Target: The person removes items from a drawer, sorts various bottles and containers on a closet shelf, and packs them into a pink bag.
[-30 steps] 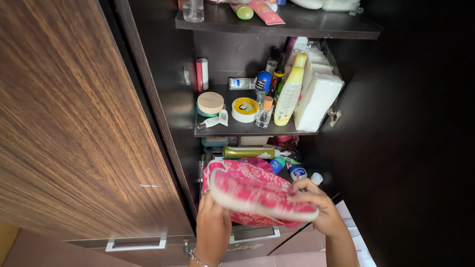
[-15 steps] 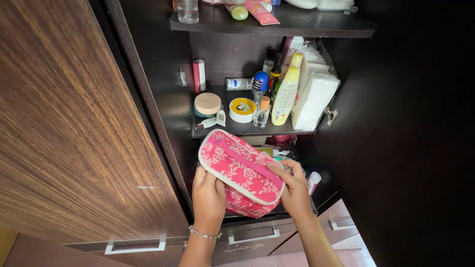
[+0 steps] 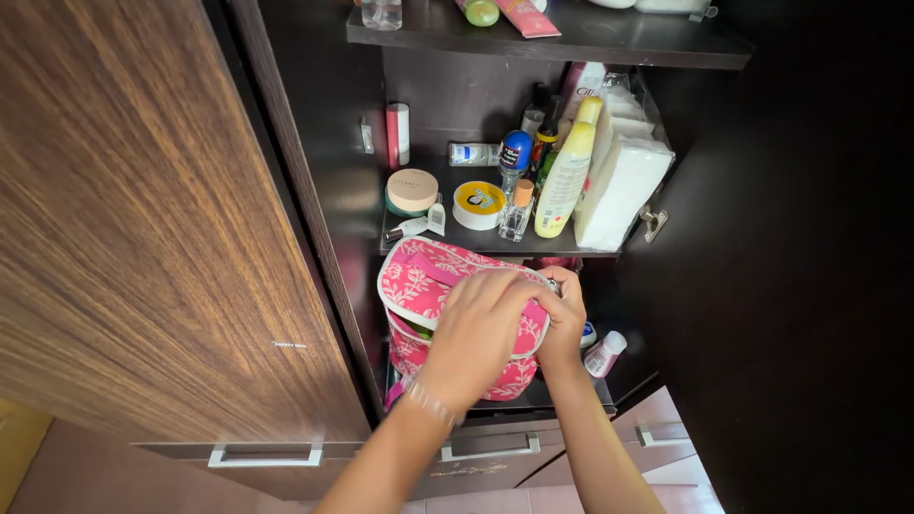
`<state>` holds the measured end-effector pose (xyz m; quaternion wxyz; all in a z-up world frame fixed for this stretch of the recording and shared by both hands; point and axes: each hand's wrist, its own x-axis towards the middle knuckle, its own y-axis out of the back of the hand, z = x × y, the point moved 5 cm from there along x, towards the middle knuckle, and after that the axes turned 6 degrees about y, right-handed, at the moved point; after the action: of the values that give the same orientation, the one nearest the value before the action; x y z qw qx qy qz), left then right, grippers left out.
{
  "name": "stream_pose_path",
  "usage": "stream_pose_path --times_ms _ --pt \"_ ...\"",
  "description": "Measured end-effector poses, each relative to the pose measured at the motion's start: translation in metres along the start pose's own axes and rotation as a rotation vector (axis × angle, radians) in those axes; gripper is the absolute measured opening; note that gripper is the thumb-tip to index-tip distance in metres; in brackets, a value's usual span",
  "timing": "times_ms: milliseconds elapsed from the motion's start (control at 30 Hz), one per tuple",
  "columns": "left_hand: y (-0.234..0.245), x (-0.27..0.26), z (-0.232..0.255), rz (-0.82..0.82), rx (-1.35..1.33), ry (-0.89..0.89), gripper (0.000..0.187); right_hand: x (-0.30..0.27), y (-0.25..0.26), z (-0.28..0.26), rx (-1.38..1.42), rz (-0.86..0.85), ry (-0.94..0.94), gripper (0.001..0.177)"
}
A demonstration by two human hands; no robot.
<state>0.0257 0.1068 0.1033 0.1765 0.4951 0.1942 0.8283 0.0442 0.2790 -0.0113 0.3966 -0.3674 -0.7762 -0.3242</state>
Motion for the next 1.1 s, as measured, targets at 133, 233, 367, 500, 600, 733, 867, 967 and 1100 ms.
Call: stream_pose_path --times_ms 133,233,367,500,600,733,867,967,1100 --pt "-0.056 0.016 -0.035 -0.062 0.051 -0.066 0.034 -0.012 0.004 0.014 0.033 -0.001 -0.034 0.027" --pt "-0.094 0.017 -0.062 -0.298 0.123 0.066 0.024 -0.009 0.010 0.014 0.003 0.029 -0.056 0.027" --pt "-0.098 0.021 -0.062 -0.247 0.034 0.115 0.011 -0.006 0.020 0.014 0.074 0.006 -0.160 0.031" --pt "-0.104 0.025 -0.070 -0.238 0.038 0.166 0.011 -0.003 0.032 0.021 0.374 -0.184 -0.315 0.038" --pt "-0.107 0.028 -0.069 -0.262 -0.010 0.180 0.011 -0.004 0.045 0.039 0.581 -0.248 -0.621 0.040" --pt "-0.104 0.030 -0.066 -0.253 -0.044 0.162 0.010 -0.009 0.043 0.059 0.620 -0.233 -0.819 0.035" --pt "-0.107 0.032 -0.068 -0.294 -0.031 0.167 0.009 -0.011 0.047 0.067 0.496 -0.130 -0.751 0.020" --pt "-0.109 0.031 -0.069 -0.280 -0.023 0.164 0.008 0.002 0.060 0.020 0.204 -0.084 -0.530 0.012" --pt "-0.111 0.033 -0.071 -0.248 0.027 0.176 0.008 -0.005 0.076 -0.037 -0.148 -0.074 -0.177 0.007"
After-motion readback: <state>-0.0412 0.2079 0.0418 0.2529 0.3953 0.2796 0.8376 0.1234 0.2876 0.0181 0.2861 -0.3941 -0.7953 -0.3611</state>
